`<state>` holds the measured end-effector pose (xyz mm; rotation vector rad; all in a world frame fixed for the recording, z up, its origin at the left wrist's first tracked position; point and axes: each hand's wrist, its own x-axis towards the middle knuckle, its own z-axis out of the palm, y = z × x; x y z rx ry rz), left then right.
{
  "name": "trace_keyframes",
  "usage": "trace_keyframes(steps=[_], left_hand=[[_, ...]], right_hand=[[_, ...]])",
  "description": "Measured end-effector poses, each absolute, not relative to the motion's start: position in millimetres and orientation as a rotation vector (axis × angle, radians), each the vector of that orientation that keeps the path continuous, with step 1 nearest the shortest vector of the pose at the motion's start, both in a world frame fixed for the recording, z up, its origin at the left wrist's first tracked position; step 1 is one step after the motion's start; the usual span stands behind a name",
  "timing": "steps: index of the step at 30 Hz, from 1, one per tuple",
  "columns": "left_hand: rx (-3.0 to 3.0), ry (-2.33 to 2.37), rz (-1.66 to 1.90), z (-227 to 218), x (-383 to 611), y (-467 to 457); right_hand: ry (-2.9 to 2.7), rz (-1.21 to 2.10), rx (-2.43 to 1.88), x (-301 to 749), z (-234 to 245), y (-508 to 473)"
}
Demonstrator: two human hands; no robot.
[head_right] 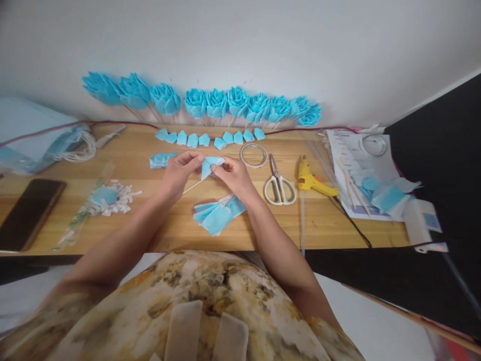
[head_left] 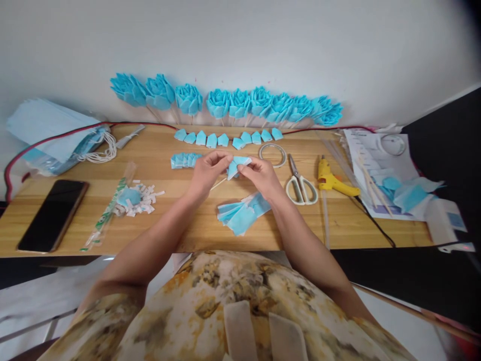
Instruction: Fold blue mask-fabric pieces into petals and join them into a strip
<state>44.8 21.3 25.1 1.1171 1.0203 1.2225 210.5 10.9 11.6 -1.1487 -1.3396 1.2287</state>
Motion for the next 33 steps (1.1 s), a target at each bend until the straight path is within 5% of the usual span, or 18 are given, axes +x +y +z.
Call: trace_keyframes(steps=[33], left_hand=[[1.130, 0.970, 0.978, 20.6, 44.1, 20.9]], right_hand=[[-1.669, 1.016, -1.176, 219.1, 17.2, 14.8]])
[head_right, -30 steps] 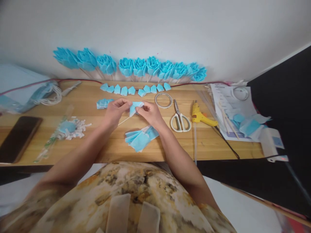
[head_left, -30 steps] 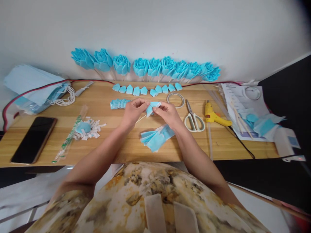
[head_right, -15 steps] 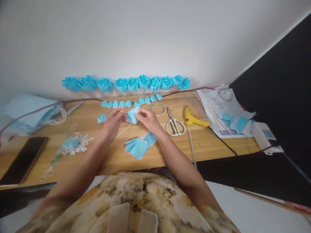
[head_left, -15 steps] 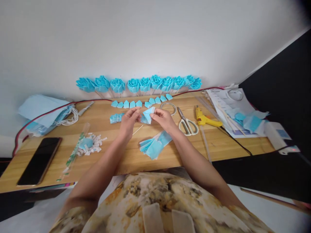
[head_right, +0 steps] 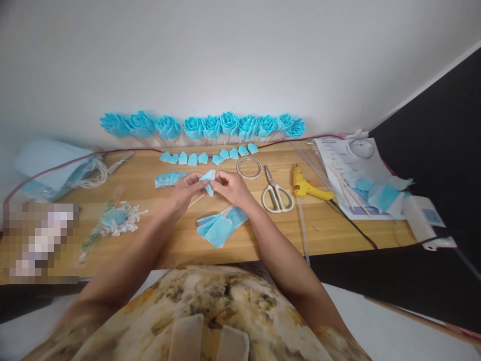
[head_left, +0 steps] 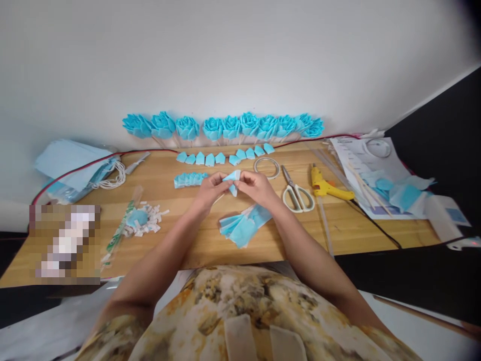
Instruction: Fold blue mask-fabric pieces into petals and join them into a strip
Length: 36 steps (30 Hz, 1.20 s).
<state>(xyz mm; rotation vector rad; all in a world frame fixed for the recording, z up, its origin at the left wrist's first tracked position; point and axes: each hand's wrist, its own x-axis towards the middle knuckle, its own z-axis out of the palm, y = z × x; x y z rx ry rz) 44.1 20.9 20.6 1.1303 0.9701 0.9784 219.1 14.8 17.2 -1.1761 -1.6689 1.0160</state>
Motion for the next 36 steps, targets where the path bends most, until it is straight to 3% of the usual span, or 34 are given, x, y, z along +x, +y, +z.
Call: trace_keyframes(steps=[5, 12, 21, 25, 31, 36], left_hand=[[1.052, 0.977, 1.050, 20, 41, 23], [0.746, 0.890, 1.053, 23, 41, 23], [0.691, 0.875, 1.068, 22, 46, 22], [0.703, 0.899, 1.065, 19, 48, 22], [0.785, 0.849, 1.037, 14, 50, 23], [0.805, 0.839, 1.018, 14, 50, 23]], right_hand=[[-1.590, 0.955, -1.179, 220, 18, 15], [-1.884, 0.332, -1.019, 220, 20, 13], [-1.948, 0.231, -0.969, 218, 17, 14], [-1.845, 0.359, -1.010, 219, 17, 11], [-1.356, 0.952, -1.108, 216, 5, 15], [-1.241, 1.113, -1.094, 209, 4, 14]])
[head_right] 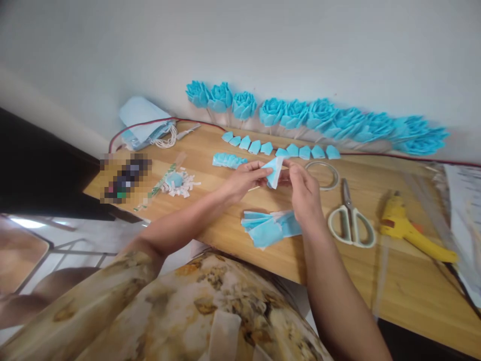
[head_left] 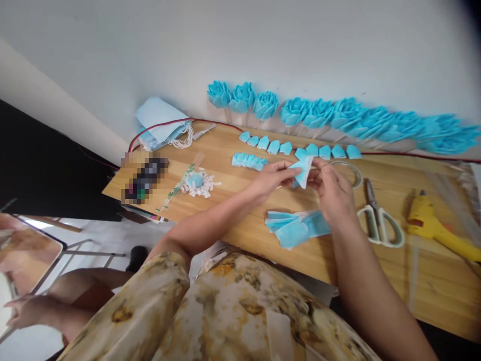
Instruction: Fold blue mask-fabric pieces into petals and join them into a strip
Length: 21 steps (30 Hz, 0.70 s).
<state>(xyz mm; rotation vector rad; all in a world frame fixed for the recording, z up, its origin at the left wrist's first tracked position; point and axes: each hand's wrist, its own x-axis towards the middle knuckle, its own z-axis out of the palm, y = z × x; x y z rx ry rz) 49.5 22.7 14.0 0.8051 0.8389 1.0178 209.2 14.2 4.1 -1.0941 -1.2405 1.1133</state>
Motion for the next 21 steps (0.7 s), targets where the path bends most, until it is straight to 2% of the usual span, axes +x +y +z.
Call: trace_keyframes(steps=[21], left_hand=[[0.879, 0.883, 1.034, 20.7, 52.0, 18.6]], right_hand=[[-1.244, 1.143, -1.073, 209.9, 4.9, 14.7]])
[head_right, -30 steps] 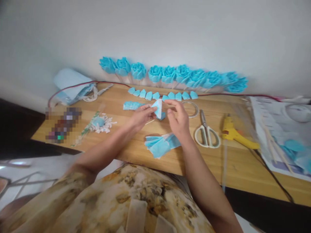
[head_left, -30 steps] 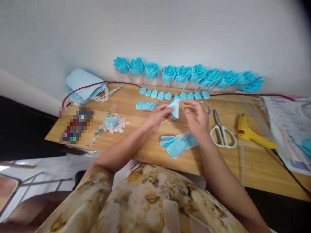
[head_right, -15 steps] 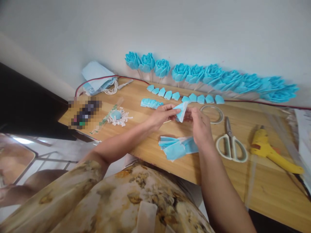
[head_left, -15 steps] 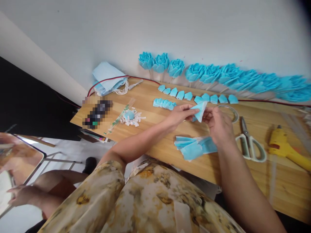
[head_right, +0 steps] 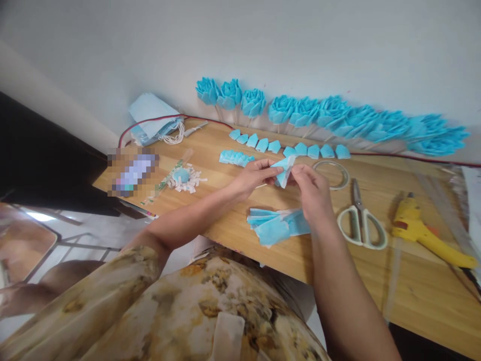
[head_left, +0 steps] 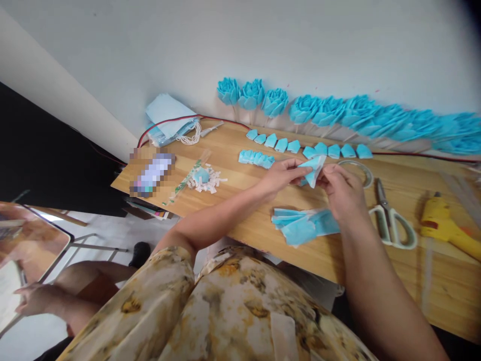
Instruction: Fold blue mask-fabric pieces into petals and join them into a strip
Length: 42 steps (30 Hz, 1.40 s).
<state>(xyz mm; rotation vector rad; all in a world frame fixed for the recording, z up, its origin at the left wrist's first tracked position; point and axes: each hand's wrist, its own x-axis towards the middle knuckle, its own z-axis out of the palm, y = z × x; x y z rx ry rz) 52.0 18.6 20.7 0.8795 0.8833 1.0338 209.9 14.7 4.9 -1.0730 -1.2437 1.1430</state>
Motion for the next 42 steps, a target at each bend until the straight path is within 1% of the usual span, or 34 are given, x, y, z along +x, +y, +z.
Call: trace_keyframes(steps=[12, 17, 20, 22, 25, 28, 36, 42], left_hand=[[0.893, 0.886, 1.070, 17, 52, 18], [0.886, 0.910, 1.077, 17, 52, 17], [0.865, 0.892, 1.072, 18, 51, 18], [0.841, 0.882, 1.075, 20, 49, 19], [0.829, 0.860, 1.088, 21, 47, 20], [0.826, 0.844, 1.103, 20, 46, 21], [0.894, 0.835, 1.108, 14, 49, 19], [0.908, 0.853, 1.111, 16, 49, 18]], right_hand=[[-1.259, 1.230, -1.013, 208, 10, 14], [-1.321, 1.180, -1.010, 209, 10, 13], [-1.412, 1.004, -1.082, 215, 11, 13], [-1.565, 0.787, -1.102, 220, 14, 13], [-1.864, 0.445, -1.018, 225, 20, 13], [-1.997, 0.293, -0.959, 226, 22, 13], [-1.866, 0.401, -1.027, 220, 17, 13], [-1.730, 0.579, -1.067, 216, 14, 13]])
